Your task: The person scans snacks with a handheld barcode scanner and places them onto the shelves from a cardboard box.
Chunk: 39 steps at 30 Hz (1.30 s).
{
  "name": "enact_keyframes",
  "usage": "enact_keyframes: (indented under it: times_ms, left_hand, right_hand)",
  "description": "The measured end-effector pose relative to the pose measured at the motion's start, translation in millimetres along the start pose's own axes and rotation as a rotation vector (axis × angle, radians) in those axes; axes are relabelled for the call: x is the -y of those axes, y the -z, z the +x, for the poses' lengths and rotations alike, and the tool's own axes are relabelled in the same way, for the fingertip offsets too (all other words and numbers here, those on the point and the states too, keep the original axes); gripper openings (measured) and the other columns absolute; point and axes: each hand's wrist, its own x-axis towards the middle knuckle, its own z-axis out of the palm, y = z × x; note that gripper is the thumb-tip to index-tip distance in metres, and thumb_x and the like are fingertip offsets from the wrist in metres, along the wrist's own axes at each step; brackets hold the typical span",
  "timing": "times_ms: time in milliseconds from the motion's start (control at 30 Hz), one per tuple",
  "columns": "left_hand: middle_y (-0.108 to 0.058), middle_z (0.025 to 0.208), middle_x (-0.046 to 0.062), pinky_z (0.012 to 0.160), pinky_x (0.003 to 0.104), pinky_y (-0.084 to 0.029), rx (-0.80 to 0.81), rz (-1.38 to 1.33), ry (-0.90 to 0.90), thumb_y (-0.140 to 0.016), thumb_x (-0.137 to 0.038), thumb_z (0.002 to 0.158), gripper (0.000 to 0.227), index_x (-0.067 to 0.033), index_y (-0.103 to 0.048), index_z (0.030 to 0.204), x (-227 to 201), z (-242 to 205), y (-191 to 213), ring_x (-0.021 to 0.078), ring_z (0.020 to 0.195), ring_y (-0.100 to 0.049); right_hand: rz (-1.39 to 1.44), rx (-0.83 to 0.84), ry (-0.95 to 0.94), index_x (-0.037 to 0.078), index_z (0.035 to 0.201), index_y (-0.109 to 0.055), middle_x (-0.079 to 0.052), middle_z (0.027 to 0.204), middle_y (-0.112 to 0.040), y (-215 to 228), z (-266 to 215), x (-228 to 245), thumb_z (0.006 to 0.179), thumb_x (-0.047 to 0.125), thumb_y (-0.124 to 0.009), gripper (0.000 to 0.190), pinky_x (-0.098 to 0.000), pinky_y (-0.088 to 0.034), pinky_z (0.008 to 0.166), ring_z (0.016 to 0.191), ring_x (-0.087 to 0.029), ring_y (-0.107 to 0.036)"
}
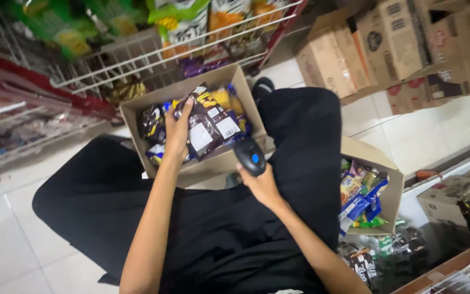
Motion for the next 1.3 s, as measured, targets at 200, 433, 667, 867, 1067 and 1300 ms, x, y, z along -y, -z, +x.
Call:
enact_keyframes:
  times_ms: [200, 433, 667, 867, 1067, 1300]
  left_hand:
    - [-0.061, 0.131, 0.019, 0.093, 0.033, -0.057, -0.045, 0.024, 0.016, -0.077, -0.037, 0.086, 0.089, 0.0033, -0.029, 0.149, -3.4, 5.3, 9.8, 0.0218, 0.109, -0.068]
    - [-0.063, 0.134, 0.021, 0.099, 0.028, -0.051, -0.034, 0.189, -0.18, -0.079, -0.038, 0.088, 0.091, 0.0122, -0.037, 0.15, -8.3, 4.7, 19.9, 0.021, 0.116, -0.065]
    - [-0.067, 0.113, 0.009, 0.092, 0.029, -0.052, 0.013, 0.067, -0.24, -0.074, -0.023, 0.095, 0.043, 0.0008, -0.057, 0.126, -22.6, -9.7, 19.6, 0.0149, 0.102, -0.064]
    - [-0.067, 0.113, 0.005, 0.093, 0.027, -0.05, -0.002, 0.054, -0.239, -0.072, -0.022, 0.095, 0.034, -0.0063, -0.059, 0.123, -29.2, -16.1, 15.6, 0.0121, 0.103, -0.063]
    - [-0.067, 0.116, 0.007, 0.096, 0.028, -0.049, 0.01, 0.06, -0.264, -0.069, -0.022, 0.097, 0.032, -0.007, -0.06, 0.124, -26.7, -16.7, 16.0, 0.0131, 0.106, -0.062]
    - [-0.066, 0.117, 0.006, 0.099, 0.028, -0.047, 0.029, 0.068, -0.296, -0.068, -0.021, 0.098, 0.029, -0.0072, -0.06, 0.122, -22.6, -20.6, 18.0, 0.0132, 0.109, -0.061]
  right_hand:
    - [-0.017, 0.066, 0.088, -0.001, 0.089, -0.067, -0.001, 0.071, -0.064, -7.5, -6.5, 12.0, 0.096, 0.015, -0.073, 0.019, -0.0275, -0.047, 0.058, 0.064, -0.006, -0.056]
    - [-0.182, 0.14, 0.092, -0.002, 0.091, -0.07, -0.005, 0.073, -0.07, -20.4, -11.9, 38.6, 0.092, 0.014, -0.075, 0.017, -0.0297, -0.053, 0.062, 0.07, -0.004, -0.058]
    - [-0.161, 0.123, 0.115, -0.002, 0.091, -0.068, -0.005, 0.074, -0.07, -24.0, -7.0, 34.8, 0.092, 0.016, -0.074, 0.019, -0.0302, -0.052, 0.063, 0.07, -0.005, -0.059]
    - [-0.156, 0.107, 0.098, -0.002, 0.09, -0.068, -0.004, 0.075, -0.069, -23.7, -3.6, 30.9, 0.093, 0.017, -0.074, 0.021, -0.0299, -0.051, 0.064, 0.071, -0.006, -0.058]
    - [-0.124, 0.095, 0.126, -0.001, 0.091, -0.068, -0.001, 0.075, -0.069, -21.9, -2.4, 29.0, 0.093, 0.017, -0.074, 0.02, -0.0291, -0.051, 0.064, 0.071, -0.004, -0.058]
    - [-0.1, 0.096, 0.008, 0.002, 0.077, -0.062, 0.001, 0.061, -0.058, -20.3, -2.7, 26.6, 0.093, 0.019, -0.074, 0.027, -0.0274, -0.041, 0.051, 0.055, -0.005, -0.052]
